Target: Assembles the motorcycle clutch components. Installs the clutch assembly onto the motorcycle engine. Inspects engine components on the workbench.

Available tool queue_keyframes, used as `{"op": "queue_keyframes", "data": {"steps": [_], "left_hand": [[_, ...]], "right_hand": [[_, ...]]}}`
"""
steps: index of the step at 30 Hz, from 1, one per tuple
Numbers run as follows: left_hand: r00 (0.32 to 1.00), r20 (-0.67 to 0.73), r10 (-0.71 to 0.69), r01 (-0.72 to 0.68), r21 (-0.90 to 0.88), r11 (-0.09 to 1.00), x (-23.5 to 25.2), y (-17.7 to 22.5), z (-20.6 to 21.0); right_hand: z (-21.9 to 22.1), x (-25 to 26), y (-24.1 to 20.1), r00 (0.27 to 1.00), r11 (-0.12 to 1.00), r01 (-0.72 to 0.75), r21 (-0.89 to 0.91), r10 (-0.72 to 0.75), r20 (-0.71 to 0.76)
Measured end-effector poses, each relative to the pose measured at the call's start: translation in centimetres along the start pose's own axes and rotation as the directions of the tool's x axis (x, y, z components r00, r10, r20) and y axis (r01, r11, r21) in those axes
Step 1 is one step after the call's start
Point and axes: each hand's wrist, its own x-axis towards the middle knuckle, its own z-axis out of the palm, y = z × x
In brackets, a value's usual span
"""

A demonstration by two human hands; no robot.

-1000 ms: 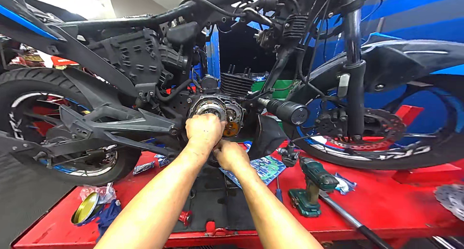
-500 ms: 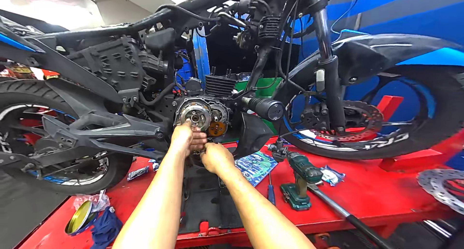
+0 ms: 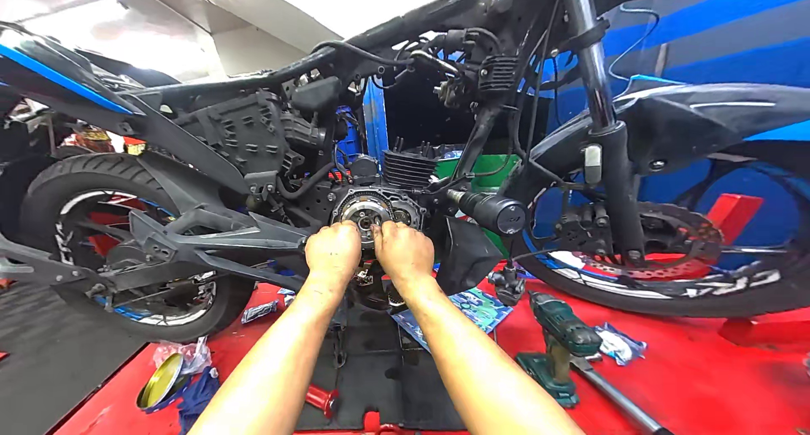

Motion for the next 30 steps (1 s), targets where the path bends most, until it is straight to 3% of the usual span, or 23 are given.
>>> {"op": "queue_keyframes", "data": {"steps": [4,6,8,10,13,16,20,23,28,30], "left_hand": [[0.98,0.139,-0.141,0.171,-0.229,0.958,0.4,-0.2,0.4],[0.966,0.198,-0.165,0.234,-0.406,0.884,0.8,-0.8,1.0],[0.963,0.211,-0.166,0.249,-0.47,0.847,0.9,-1.3,1.6],[0.976,0.161,-0.144,0.2,-0.422,0.884,0.4,-1.4,1.6],[1.0,0.01,0.006,-0.003,-0.276,0.961,-0.2,-1.8,1.5],[0.993,-0.054,0.101,-0.108,-0.165,0.98,-0.4,-2.3,1.6],[0.991,-0.02,0.129,-0.131,-0.121,0.984,-0.3,-2.4,1.3],[0.997,-0.008,0.081,-0.082,-0.119,0.99,-0.3,-2.0,1.2],[0.989,-0.097,0.108,-0.119,-0.125,0.985,-0.4,-1.7,1.5],[0.995,-0.069,0.072,-0.08,-0.127,0.989,-0.3,-1.5,1.3]], "right_hand": [[0.0,0.2,0.0,0.998,0.997,0.055,-0.052,-0.056,-0.021],[-0.2,0.2,-0.1,0.995,0.993,0.092,-0.076,-0.094,-0.029],[-0.1,0.2,0.1,0.985,0.983,0.167,-0.07,-0.169,-0.031],[0.1,0.4,0.6,0.969,0.969,0.244,-0.04,-0.245,-0.022],[0.4,1.0,1.3,0.949,0.948,0.315,0.043,-0.316,0.003],[0.5,1.1,1.3,0.958,0.953,0.278,0.12,-0.285,0.042],[0.5,0.5,0.8,0.998,0.996,0.066,0.067,-0.066,0.0],[0.2,0.5,0.4,1.0,1.0,-0.009,0.009,0.009,0.012],[0.1,0.5,0.1,0.996,0.996,0.086,-0.032,-0.087,-0.037],[0.1,0.5,0.3,0.985,0.986,0.156,-0.05,-0.159,-0.064]]}}
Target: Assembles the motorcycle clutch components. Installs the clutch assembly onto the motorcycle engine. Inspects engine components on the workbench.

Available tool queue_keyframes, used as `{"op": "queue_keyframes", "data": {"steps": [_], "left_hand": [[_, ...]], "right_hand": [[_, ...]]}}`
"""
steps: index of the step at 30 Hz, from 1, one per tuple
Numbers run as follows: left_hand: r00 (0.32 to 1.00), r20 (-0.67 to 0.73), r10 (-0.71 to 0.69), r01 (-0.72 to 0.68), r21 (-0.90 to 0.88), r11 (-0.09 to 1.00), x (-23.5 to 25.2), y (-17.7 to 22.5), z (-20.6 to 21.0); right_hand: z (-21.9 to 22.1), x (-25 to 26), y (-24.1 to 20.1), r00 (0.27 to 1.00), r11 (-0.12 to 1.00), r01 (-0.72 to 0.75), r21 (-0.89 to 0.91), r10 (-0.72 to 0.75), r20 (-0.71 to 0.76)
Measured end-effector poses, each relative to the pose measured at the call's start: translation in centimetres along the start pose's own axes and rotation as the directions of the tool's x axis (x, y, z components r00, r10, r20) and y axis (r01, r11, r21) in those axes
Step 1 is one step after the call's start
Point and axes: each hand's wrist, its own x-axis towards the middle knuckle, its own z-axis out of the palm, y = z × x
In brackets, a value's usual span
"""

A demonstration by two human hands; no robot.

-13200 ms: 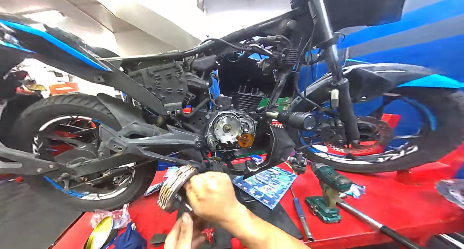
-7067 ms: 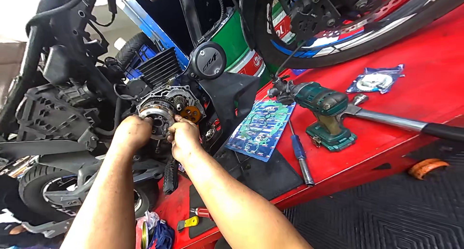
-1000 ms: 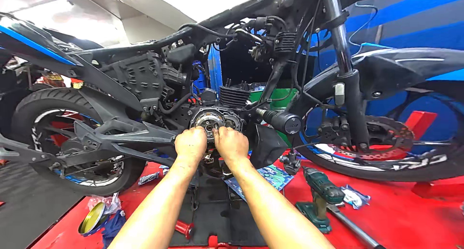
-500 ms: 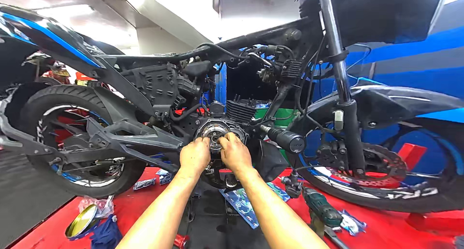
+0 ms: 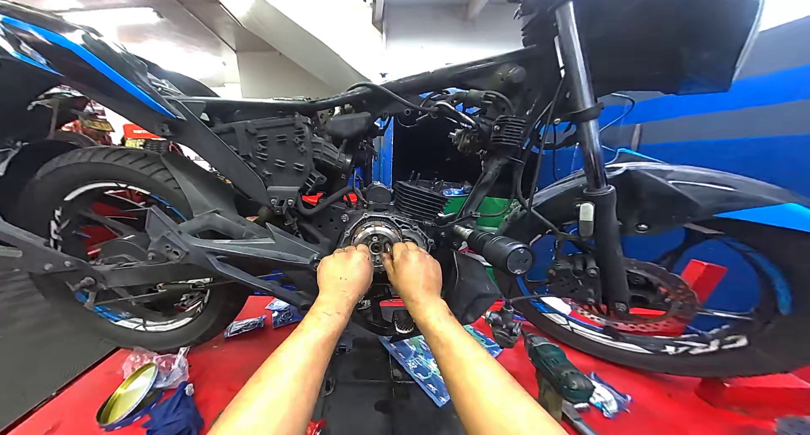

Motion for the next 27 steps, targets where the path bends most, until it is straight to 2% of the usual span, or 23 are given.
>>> {"op": "queue_keyframes", "data": {"steps": [5,8,10,12,13,14,15,17,19,20,21,23,25,27], "left_hand": [[0.968,0.142,-0.206,0.222,-0.11,0.969,0.3,0.6,-0.6],[0.947,0.182,-0.265,0.31,-0.304,0.901,0.5,0.4,0.3],[0.911,0.272,-0.31,0.412,-0.553,0.724,1.0,-0.1,1.5],[0.874,0.388,-0.293,0.485,-0.744,0.46,1.3,-0.6,2.9],[0.862,0.425,-0.276,0.503,-0.781,0.37,1.3,-0.6,3.1],[0.861,0.435,-0.264,0.506,-0.785,0.357,1.2,-0.7,3.2],[0.871,0.415,-0.261,0.491,-0.757,0.432,1.2,-0.8,3.0],[0.919,0.299,-0.256,0.39,-0.607,0.693,0.8,-1.0,2.1],[0.975,0.152,-0.163,0.213,-0.43,0.877,0.3,-1.2,1.5],[0.993,0.084,-0.086,0.11,-0.338,0.935,0.2,-1.3,1.5],[0.999,0.03,-0.018,0.025,-0.243,0.97,0.1,-1.3,1.5],[0.999,-0.015,0.051,-0.053,-0.107,0.993,0.0,-1.1,1.4],[0.995,-0.055,0.081,-0.083,-0.034,0.996,-0.1,-0.9,1.2],[0.994,-0.081,0.078,-0.08,-0.016,0.997,-0.2,-0.9,1.0]], "right_hand": [[0.8,0.1,0.8,0.983,0.985,0.171,-0.011,-0.171,-0.059],[1.5,0.3,1.5,0.957,0.96,0.276,0.047,-0.271,-0.1],[1.9,0.4,1.9,0.937,0.939,0.336,0.071,-0.326,-0.123],[2.1,0.3,2.1,0.929,0.928,0.362,0.088,-0.35,-0.12],[2.1,0.3,2.2,0.932,0.928,0.358,0.104,-0.348,-0.107],[2.0,0.3,2.2,0.937,0.929,0.347,0.126,-0.338,-0.089],[1.9,0.3,2.2,0.946,0.934,0.325,0.15,-0.318,-0.071],[1.8,0.2,2.1,0.968,0.956,0.248,0.156,-0.241,-0.064],[1.2,0.2,1.7,0.994,0.987,0.105,0.125,-0.1,-0.043],[0.9,0.3,1.5,0.999,0.995,0.031,0.094,-0.03,-0.011],[0.5,0.4,1.3,0.999,0.998,-0.025,0.057,0.023,0.035],[-0.2,0.7,0.9,0.989,0.998,-0.069,0.001,0.069,0.128],[-0.9,0.9,0.3,0.982,0.998,-0.055,-0.022,0.059,0.178],[-1.2,1.0,0.0,0.988,1.0,-0.008,-0.022,0.011,0.156]]}}
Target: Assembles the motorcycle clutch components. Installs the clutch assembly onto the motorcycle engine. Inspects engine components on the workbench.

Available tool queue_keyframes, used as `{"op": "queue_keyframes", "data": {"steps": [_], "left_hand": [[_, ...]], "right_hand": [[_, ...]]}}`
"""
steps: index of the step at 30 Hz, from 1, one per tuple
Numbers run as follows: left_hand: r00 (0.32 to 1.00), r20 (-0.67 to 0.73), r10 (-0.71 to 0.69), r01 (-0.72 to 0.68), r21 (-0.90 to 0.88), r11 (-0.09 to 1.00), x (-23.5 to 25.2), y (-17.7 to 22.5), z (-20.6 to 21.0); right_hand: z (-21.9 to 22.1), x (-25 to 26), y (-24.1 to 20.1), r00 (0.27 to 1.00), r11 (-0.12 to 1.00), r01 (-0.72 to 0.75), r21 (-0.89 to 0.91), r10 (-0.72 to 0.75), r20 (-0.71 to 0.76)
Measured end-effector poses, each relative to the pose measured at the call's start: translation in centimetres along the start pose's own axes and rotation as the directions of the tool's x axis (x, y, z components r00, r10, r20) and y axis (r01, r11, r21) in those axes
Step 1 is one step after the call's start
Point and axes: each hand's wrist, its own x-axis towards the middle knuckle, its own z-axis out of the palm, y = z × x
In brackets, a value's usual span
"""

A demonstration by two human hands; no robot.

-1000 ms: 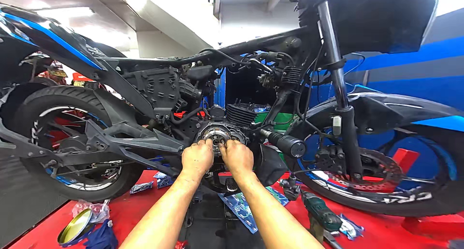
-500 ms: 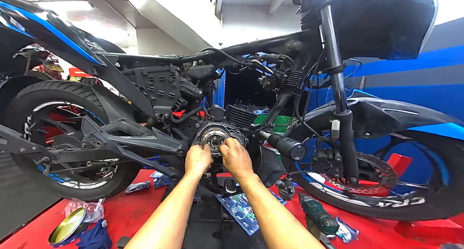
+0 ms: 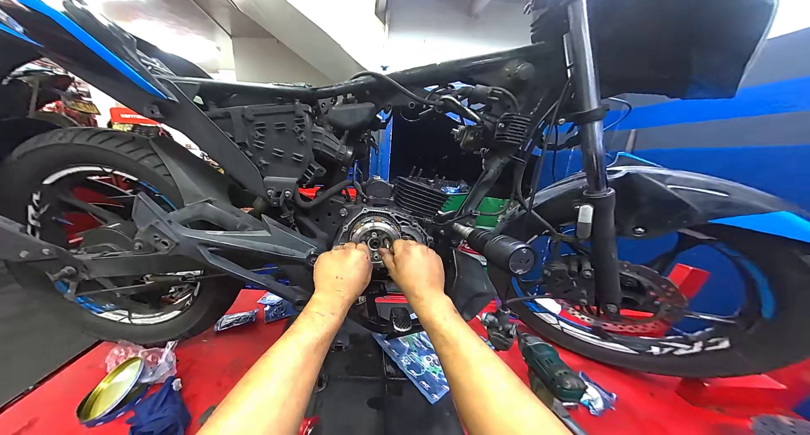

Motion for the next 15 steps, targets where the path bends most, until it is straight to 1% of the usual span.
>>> {"op": "queue_keyframes", "data": {"steps": [2,4,7,9,10,12,15], "left_hand": [[0.995,0.071,-0.072,0.075,-0.034,0.997,0.1,0.2,-0.7],[0.977,0.142,-0.159,0.172,-0.088,0.981,0.3,0.4,-1.2],[0.952,0.174,-0.25,0.282,-0.193,0.94,0.0,0.4,-1.0],[0.943,0.178,-0.28,0.322,-0.291,0.901,-0.2,0.4,-0.5],[0.929,0.211,-0.302,0.36,-0.336,0.871,0.0,0.3,-0.3],[0.911,0.253,-0.326,0.405,-0.397,0.824,0.3,-0.1,0.2],[0.911,0.263,-0.319,0.404,-0.4,0.823,0.5,-0.3,0.7]], "right_hand": [[0.2,0.1,0.1,0.996,0.998,0.067,-0.011,-0.067,-0.063],[0.3,0.1,0.3,0.988,0.992,0.124,-0.017,-0.126,-0.094],[1.0,-0.1,0.8,0.965,0.978,0.205,0.038,-0.196,-0.173],[1.5,-0.2,1.0,0.948,0.961,0.269,0.071,-0.251,-0.195],[1.7,-0.2,1.0,0.943,0.954,0.289,0.078,-0.269,-0.196],[2.0,-0.1,1.0,0.955,0.959,0.266,0.094,-0.25,-0.159],[2.0,0.1,1.2,0.981,0.975,0.189,0.116,-0.181,-0.075]]}}
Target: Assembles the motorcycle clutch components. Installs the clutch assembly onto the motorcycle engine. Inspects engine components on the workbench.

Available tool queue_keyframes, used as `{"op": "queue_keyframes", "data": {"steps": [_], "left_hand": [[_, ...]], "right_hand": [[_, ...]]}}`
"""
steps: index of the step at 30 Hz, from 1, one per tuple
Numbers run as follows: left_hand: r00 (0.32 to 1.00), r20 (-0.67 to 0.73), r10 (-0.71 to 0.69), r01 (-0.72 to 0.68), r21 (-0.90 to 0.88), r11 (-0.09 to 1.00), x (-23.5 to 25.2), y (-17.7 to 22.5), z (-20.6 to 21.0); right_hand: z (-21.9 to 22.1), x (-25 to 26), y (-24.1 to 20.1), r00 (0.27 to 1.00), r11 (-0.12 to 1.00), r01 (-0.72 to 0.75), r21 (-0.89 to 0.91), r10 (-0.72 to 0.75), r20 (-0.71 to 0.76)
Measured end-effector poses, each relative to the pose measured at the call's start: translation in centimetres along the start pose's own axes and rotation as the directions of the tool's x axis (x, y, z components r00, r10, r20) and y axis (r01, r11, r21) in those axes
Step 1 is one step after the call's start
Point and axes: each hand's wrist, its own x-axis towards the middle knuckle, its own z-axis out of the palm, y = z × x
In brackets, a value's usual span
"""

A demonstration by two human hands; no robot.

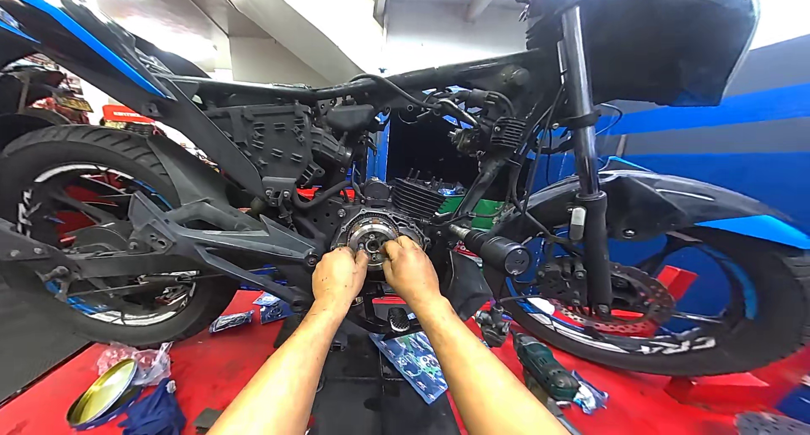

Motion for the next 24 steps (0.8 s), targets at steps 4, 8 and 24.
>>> {"op": "queue_keyframes", "data": {"steps": [4,8,24], "left_hand": [[0.998,0.03,0.057,-0.058,0.032,0.998,0.4,0.3,-0.3],[0.995,0.052,0.089,-0.092,0.048,0.995,0.5,0.0,-0.4],[0.904,-0.088,0.418,-0.321,0.507,0.8,0.4,0.1,0.6]], "right_hand": [[-0.4,-0.3,0.4,0.99,0.97,-0.118,0.215,0.132,-0.052],[-0.7,-0.9,0.7,0.847,0.537,-0.443,0.718,0.513,0.139],[0.0,1.1,0.8,0.987,0.954,0.128,-0.27,-0.096,0.128]]}}
